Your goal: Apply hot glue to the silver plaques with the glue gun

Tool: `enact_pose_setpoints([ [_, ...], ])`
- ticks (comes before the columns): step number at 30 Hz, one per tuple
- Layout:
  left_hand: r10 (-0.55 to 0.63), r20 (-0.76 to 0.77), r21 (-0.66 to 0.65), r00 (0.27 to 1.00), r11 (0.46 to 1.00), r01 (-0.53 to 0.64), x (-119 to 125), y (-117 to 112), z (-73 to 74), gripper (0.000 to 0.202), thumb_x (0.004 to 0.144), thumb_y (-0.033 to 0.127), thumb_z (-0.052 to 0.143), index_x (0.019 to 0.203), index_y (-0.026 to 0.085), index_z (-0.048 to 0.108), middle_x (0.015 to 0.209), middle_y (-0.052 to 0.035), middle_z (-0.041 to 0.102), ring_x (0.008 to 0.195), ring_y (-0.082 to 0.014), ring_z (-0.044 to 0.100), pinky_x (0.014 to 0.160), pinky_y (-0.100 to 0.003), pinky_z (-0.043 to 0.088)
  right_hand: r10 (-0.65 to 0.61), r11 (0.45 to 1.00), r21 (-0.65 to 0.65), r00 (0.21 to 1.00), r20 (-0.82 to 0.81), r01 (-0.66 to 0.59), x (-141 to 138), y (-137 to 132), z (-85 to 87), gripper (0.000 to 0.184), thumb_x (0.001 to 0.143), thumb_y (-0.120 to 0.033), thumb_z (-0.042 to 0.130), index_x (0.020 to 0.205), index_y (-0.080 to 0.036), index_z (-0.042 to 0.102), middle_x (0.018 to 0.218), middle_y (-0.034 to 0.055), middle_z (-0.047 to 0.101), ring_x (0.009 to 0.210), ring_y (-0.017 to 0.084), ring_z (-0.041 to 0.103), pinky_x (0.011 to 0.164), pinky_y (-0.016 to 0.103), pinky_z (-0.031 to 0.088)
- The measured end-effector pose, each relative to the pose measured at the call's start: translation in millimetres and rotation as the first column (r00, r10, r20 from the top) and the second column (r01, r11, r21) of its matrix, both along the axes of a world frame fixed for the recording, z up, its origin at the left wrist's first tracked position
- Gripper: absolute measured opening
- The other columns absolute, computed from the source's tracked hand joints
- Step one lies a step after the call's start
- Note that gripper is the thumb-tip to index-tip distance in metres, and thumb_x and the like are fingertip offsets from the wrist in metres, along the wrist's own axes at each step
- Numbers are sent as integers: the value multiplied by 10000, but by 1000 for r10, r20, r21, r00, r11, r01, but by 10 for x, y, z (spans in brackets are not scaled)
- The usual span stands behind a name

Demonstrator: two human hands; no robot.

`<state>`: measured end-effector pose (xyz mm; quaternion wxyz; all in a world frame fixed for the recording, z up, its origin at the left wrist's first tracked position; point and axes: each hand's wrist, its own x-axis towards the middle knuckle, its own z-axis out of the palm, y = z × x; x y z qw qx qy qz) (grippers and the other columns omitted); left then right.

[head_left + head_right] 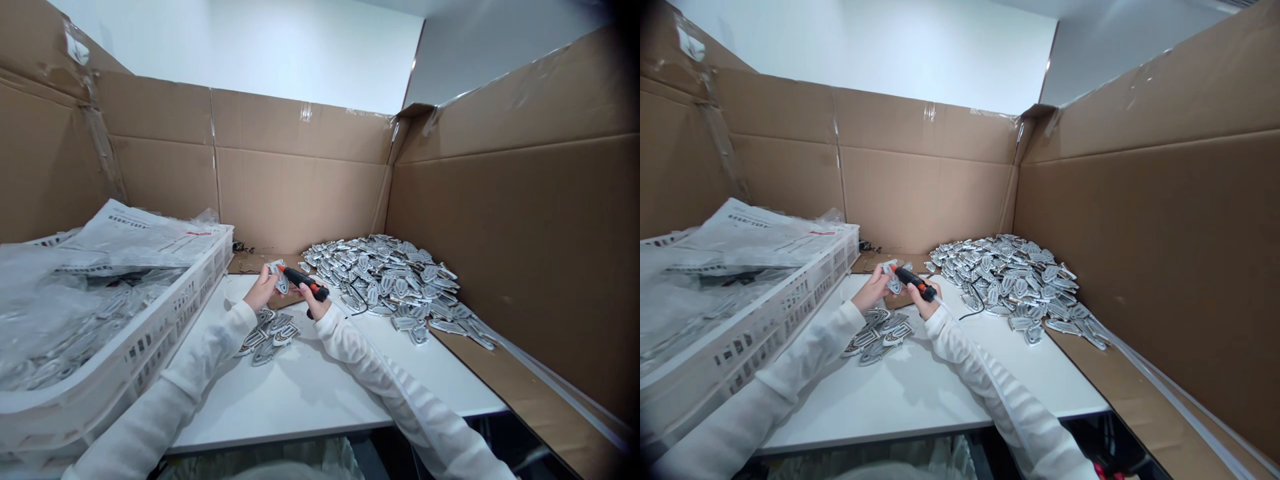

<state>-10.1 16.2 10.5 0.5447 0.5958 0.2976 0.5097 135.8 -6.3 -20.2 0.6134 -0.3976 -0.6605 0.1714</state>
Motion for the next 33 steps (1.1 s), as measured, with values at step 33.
enact_pose_setpoints([
  [33, 24, -16, -11, 1000, 1000, -24, 23, -22, 3, 190, 773, 283, 462, 881, 194, 334, 596, 44, 540, 515, -135, 590, 458, -223, 446, -93, 995, 20, 995, 25, 93, -25, -43, 32, 374, 723, -471, 479, 534, -160, 564, 463, -3, 491, 440, 106, 438, 486, 236, 360],
])
